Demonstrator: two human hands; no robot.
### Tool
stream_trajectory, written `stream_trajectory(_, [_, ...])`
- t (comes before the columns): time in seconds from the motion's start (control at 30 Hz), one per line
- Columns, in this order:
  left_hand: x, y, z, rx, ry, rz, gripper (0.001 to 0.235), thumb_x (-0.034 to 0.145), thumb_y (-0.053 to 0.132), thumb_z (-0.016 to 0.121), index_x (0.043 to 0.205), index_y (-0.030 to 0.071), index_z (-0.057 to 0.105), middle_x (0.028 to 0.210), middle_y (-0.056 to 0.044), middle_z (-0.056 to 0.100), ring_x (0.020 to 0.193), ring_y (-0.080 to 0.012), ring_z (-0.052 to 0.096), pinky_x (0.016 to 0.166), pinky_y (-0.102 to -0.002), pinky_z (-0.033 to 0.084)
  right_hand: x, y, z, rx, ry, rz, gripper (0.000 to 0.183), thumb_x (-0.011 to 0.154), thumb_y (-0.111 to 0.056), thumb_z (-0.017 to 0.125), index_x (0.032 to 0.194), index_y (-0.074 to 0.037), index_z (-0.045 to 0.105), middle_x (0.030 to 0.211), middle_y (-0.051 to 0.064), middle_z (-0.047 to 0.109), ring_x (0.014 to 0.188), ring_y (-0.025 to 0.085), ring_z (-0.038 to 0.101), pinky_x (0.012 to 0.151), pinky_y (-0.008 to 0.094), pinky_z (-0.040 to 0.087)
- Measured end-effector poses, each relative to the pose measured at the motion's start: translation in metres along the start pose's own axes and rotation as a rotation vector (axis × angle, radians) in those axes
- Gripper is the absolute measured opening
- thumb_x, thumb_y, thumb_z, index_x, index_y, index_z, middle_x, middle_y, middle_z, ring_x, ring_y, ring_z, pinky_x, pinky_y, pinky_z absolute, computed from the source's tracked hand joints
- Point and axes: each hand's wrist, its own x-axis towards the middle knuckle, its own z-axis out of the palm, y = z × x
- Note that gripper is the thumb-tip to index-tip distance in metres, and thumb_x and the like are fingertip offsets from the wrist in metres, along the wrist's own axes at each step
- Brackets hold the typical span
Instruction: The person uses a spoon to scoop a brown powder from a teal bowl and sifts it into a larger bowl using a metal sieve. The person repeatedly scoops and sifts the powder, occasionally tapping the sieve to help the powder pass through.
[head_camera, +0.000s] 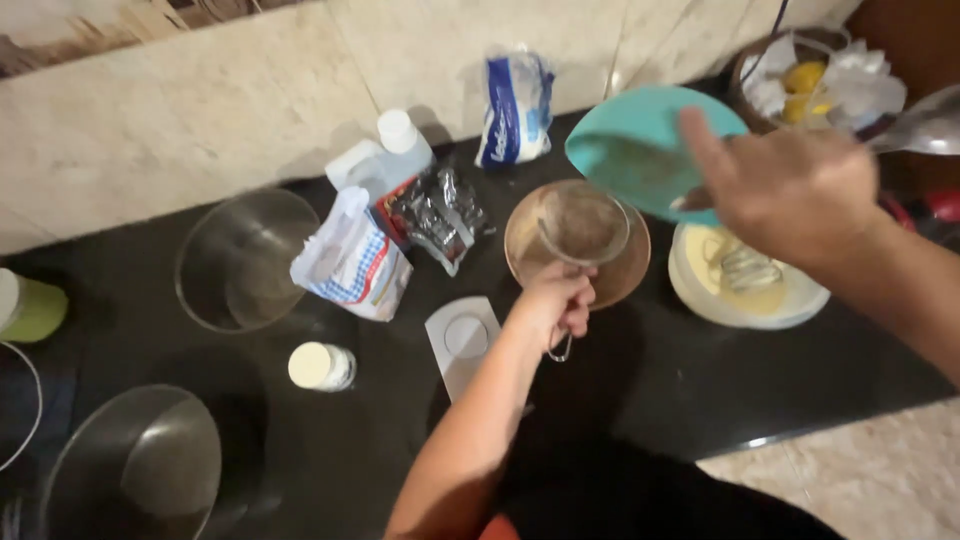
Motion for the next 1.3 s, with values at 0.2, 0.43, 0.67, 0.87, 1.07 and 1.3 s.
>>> stream_trajectory(0.2, [-0.010, 0.013, -0.015, -0.036, 0.002, 0.068, 0.008, 0.093, 0.005, 0.036, 0.096, 0.009, 0.043, 0.062, -0.003, 0.038, 0.039, -0.0103, 0.029, 0.038, -0.026, 0.022, -0.091, -0.029, 0.013, 0.280, -0.720, 0.438, 0.059, 0.076, -0.044, 0.045, 0.135, -0.036, 0.042, 0.073, 0.005, 0.068, 0.068, 0.030, 0.070, 0.061, 0.040, 0.056])
stream_trajectory(0.43, [-0.005, 0.014, -0.013, -0.026, -0.015, 0.076, 0.008, 0.094, 0.008, 0.036, 0.094, 0.012, 0.043, 0.060, -0.001, 0.038, 0.038, -0.0084, 0.029, 0.036, -0.024, 0.023, -0.196, -0.150, 0.094, 1.187, -1.019, 0.805, 0.050, 0.073, -0.034, 0.055, 0.123, -0.028, 0.055, 0.101, 0.007, 0.072, 0.097, 0.026, 0.068, 0.084, 0.033, 0.047])
stream_trajectory(0.67, [-0.011, 0.005, -0.003, 0.006, -0.003, 0.061, 0.007, 0.093, 0.008, 0.038, 0.098, 0.009, 0.043, 0.061, -0.001, 0.039, 0.039, -0.0093, 0.030, 0.037, -0.025, 0.023, -0.176, -0.120, 0.021, 1.256, -0.719, 1.217, 0.042, 0.082, -0.034, 0.060, 0.121, -0.017, 0.060, 0.098, 0.015, 0.071, 0.092, 0.027, 0.068, 0.081, 0.036, 0.046])
stream_trajectory(0.87, [0.012, -0.027, 0.003, -0.010, 0.017, 0.096, 0.005, 0.093, 0.008, 0.038, 0.093, 0.013, 0.040, 0.062, -0.001, 0.039, 0.037, -0.0097, 0.032, 0.032, -0.026, 0.026, -0.159, -0.142, 0.034, 1.827, -0.082, 1.704, 0.035, 0.100, -0.022, 0.052, 0.069, -0.008, 0.055, 0.066, 0.005, 0.057, 0.059, 0.010, 0.050, 0.054, 0.021, 0.040])
stream_trajectory(1.07, [0.007, -0.035, 0.032, -0.153, 0.127, 0.078, 0.015, 0.091, 0.001, 0.049, 0.106, 0.002, 0.048, 0.085, -0.018, 0.066, 0.060, -0.0309, 0.066, 0.054, -0.038, 0.058, -0.156, -0.139, 0.023, 1.652, 0.510, 1.154, 0.014, 0.090, 0.000, 0.058, 0.103, 0.002, 0.053, 0.111, 0.018, 0.057, 0.121, 0.027, 0.054, 0.114, 0.039, 0.042])
stream_trajectory(1.3, [0.047, -0.062, 0.047, -0.089, 0.212, 0.290, 0.022, 0.085, 0.004, 0.061, 0.106, 0.003, 0.056, 0.099, -0.019, 0.068, 0.087, -0.0288, 0.069, 0.071, -0.038, 0.057, -0.098, -0.162, 0.058, 2.531, -0.483, 1.259, 0.045, 0.094, -0.036, 0.046, 0.121, -0.001, 0.047, 0.067, 0.019, 0.047, 0.050, 0.025, 0.047, 0.036, 0.031, 0.037])
